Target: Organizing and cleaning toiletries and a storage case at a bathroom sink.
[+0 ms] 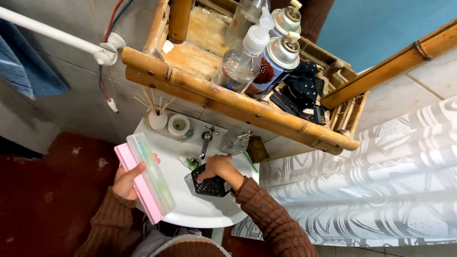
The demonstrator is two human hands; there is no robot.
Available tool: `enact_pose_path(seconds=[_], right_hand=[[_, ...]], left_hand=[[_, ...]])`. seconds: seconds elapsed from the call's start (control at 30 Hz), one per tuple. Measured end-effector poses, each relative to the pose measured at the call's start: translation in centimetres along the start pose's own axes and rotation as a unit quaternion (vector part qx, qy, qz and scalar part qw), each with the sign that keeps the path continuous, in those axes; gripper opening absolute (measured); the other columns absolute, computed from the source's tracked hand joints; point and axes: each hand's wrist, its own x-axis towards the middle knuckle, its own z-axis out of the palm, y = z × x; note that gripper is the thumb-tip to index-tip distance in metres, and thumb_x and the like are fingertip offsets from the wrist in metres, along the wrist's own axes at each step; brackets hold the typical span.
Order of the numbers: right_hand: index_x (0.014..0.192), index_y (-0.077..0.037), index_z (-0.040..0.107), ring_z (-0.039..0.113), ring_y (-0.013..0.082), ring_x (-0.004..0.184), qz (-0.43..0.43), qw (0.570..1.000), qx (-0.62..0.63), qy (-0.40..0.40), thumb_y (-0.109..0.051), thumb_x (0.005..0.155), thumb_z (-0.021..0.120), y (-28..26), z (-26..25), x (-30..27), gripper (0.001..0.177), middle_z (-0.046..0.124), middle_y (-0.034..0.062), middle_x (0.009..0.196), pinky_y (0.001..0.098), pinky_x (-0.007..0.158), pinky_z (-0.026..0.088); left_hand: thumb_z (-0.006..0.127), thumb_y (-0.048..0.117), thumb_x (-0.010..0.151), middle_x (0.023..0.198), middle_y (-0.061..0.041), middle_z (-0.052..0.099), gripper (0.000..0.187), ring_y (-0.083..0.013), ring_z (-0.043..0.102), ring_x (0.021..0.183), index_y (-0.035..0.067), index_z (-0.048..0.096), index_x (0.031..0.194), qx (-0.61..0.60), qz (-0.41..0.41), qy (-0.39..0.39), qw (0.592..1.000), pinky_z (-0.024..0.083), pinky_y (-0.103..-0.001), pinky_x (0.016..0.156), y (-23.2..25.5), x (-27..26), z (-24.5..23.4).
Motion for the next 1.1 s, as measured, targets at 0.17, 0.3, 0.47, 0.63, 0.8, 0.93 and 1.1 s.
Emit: enact_pose_path(seconds=[0.17,0.3,0.47,0.63,0.8,0.93,1.1], right_hand=[[0.115,0.002,0.077,0.074,0.0328,0.102,0.008,0.999,0.029,-0.035,-0.078,0.059,0.07,3.8,-3.1,-4.7,0.098,0.077,0.0178,0.116,0.044,0.088,0.053],[0.137,0.003,0.058,0.069,0.0276,0.114,-0.104,0.972,0.208,0.045,-0.066,0.06,0.081,11.3,0.4,-5.6,0.105,0.07,0.0224,0.127,0.0341,0.098,0.055],[0.156,-0.002,0.025,0.049,0.0322,0.137,-0.241,0.858,0.419,0.173,-0.035,0.055,0.093,10.0,7.6,-5.1,0.126,0.048,0.0235,0.148,0.0423,0.116,0.04],[0.157,-0.008,0.021,0.046,0.0309,0.141,-0.268,0.725,0.613,0.164,-0.016,0.055,0.093,4.2,13.2,0.0,0.126,0.048,0.019,0.148,0.0461,0.121,0.036],[0.155,0.003,0.028,0.05,0.0364,0.14,-0.253,0.671,0.681,0.145,-0.008,0.06,0.093,4.0,15.6,5.6,0.116,0.052,0.0217,0.148,0.0486,0.121,0.041],[0.157,0.0,0.02,0.042,0.0328,0.143,-0.256,0.752,0.569,0.214,-0.013,0.054,0.101,5.3,10.7,2.9,0.131,0.046,0.0191,0.152,0.045,0.12,0.034],[0.141,-0.002,0.057,0.072,0.0348,0.121,-0.063,0.88,0.385,0.271,-0.046,0.07,0.085,5.7,1.9,-3.0,0.088,0.067,0.0181,0.138,0.0428,0.101,0.058]], left_hand=[[0.074,0.024,0.083,0.138,-0.028,0.053,0.09,-0.0385,0.052,0.134,-0.001,0.026,0.156,-0.008,-0.01,0.015,1.0,0.046,-0.06,0.106,0.3,-0.4,-1.2],[0.073,0.027,0.084,0.139,-0.024,0.054,0.091,-0.0361,0.052,0.134,0.002,0.026,0.158,-0.007,0.007,0.038,0.999,0.044,-0.059,0.108,1.3,-0.5,-2.0],[0.071,0.028,0.086,0.139,-0.021,0.052,0.092,-0.0345,0.051,0.135,0.005,0.023,0.161,-0.001,0.026,0.045,0.999,0.044,-0.059,0.108,2.1,-0.4,-2.7],[0.07,0.027,0.086,0.14,-0.02,0.053,0.094,-0.0338,0.05,0.136,0.008,0.018,0.163,0.013,0.024,0.052,0.998,0.043,-0.058,0.109,2.7,-0.6,-2.2],[0.067,0.026,0.089,0.143,-0.021,0.053,0.091,-0.0335,0.05,0.138,0.006,0.018,0.163,0.023,0.005,0.066,0.998,0.043,-0.057,0.11,3.1,-1.1,-2.0],[0.066,0.025,0.089,0.141,-0.02,0.054,0.089,-0.0325,0.051,0.137,0.008,0.019,0.162,0.037,-0.002,0.084,0.996,0.045,-0.057,0.108,3.4,-1.6,-2.0],[0.069,0.025,0.09,0.137,-0.019,0.056,0.087,-0.0324,0.051,0.135,0.004,0.025,0.161,0.015,0.033,0.056,0.998,0.045,-0.057,0.107,3.2,-1.9,-2.6]])
